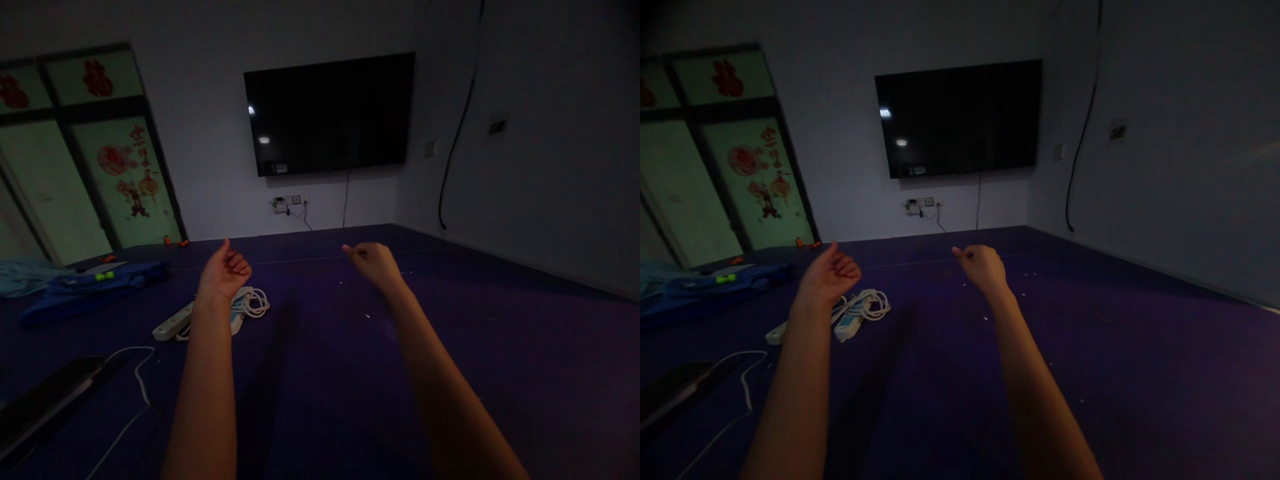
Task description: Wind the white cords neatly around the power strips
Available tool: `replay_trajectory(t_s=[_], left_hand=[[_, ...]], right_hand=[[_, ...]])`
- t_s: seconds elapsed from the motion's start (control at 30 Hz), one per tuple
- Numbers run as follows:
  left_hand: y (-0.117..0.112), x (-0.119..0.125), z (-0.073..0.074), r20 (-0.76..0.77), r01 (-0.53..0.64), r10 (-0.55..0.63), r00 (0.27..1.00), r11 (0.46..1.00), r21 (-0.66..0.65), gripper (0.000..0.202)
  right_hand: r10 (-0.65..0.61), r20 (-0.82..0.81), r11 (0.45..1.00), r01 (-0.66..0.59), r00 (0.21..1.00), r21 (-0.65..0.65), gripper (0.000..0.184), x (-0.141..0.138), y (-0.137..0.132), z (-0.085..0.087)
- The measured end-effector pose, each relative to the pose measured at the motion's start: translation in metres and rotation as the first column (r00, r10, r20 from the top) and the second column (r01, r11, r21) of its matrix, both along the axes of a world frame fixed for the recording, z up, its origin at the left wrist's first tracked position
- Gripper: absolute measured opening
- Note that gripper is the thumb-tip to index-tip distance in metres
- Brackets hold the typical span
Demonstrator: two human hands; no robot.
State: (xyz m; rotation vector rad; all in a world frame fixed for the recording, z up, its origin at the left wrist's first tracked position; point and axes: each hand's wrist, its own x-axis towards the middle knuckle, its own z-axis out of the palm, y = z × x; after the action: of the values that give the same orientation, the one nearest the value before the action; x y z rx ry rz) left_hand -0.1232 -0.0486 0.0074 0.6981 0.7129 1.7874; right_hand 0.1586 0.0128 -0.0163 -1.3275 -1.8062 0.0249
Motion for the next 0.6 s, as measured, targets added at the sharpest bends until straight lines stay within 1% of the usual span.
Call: replay_trajectory(t_s=[0.03, 0.1, 0.13, 0.17, 0.2, 0.23, 0.27, 0.33, 0.4, 0.47, 0.53, 0.6], left_hand=[[-0.001, -0.008, -0.002, 0.002, -0.078, 0.078, 0.997, 0.997, -0.02, 0.045], [-0.001, -0.021, -0.007, -0.002, -0.193, 0.193, 0.981, 0.98, -0.047, 0.046], [0.0, -0.027, -0.01, -0.03, -0.239, 0.237, 0.971, 0.969, -0.061, 0.045], [0.001, -0.032, -0.014, -0.102, -0.293, 0.284, 0.953, 0.953, -0.079, 0.043], [0.003, -0.037, -0.017, -0.204, -0.359, 0.334, 0.92, 0.929, -0.095, 0.041], [0.005, -0.042, -0.021, -0.32, -0.432, 0.381, 0.867, 0.896, -0.103, 0.04], [0.008, -0.046, -0.024, -0.431, -0.508, 0.423, 0.797, 0.856, -0.1, 0.039], [0.016, -0.055, -0.032, -0.565, -0.61, 0.468, 0.679, 0.788, -0.08, 0.038], [0.026, -0.062, -0.041, -0.64, -0.661, 0.473, 0.605, 0.747, -0.073, 0.044], [0.035, -0.066, -0.052, -0.75, -0.709, 0.431, 0.501, 0.702, -0.07, 0.055], [0.042, -0.068, -0.064, -0.871, -0.743, 0.327, 0.367, 0.666, -0.063, 0.058], [0.047, -0.067, -0.076, -0.962, -0.761, 0.171, 0.213, 0.647, -0.053, 0.053]], right_hand=[[-0.061, -0.059, 0.997, 0.063, 0.996, 0.038, 0.046, 0.001, 0.0, 0.0], [-0.141, -0.185, 0.98, 0.163, 0.973, 0.112, 0.05, 0.003, -0.001, 0.001], [-0.149, -0.251, 0.972, 0.189, 0.956, 0.141, 0.052, 0.003, 0.0, 0.0], [-0.141, -0.316, 0.967, 0.2, 0.938, 0.16, 0.053, 0.004, 0.0, 0.0], [-0.125, -0.377, 0.965, 0.202, 0.918, 0.17, 0.053, 0.006, 0.001, -0.001], [-0.106, -0.435, 0.966, 0.197, 0.894, 0.169, 0.053, 0.008, 0.003, -0.001], [-0.087, -0.488, 0.969, 0.188, 0.869, 0.163, 0.053, 0.01, 0.004, -0.002], [-0.044, -0.559, 0.976, 0.155, 0.828, 0.152, 0.053, 0.015, 0.007, -0.003], [-0.019, -0.574, 0.983, 0.12, 0.818, 0.14, 0.058, 0.02, 0.009, -0.005], [-0.031, -0.547, 0.992, 0.095, 0.837, 0.088, 0.069, 0.023, 0.011, -0.006], [-0.047, -0.511, 0.998, 0.067, 0.858, 0.021, 0.079, 0.024, 0.013, -0.008], [-0.018, -0.488, 1.0, 0.02, 0.873, 0.0, 0.081, 0.024, 0.018, -0.01]])
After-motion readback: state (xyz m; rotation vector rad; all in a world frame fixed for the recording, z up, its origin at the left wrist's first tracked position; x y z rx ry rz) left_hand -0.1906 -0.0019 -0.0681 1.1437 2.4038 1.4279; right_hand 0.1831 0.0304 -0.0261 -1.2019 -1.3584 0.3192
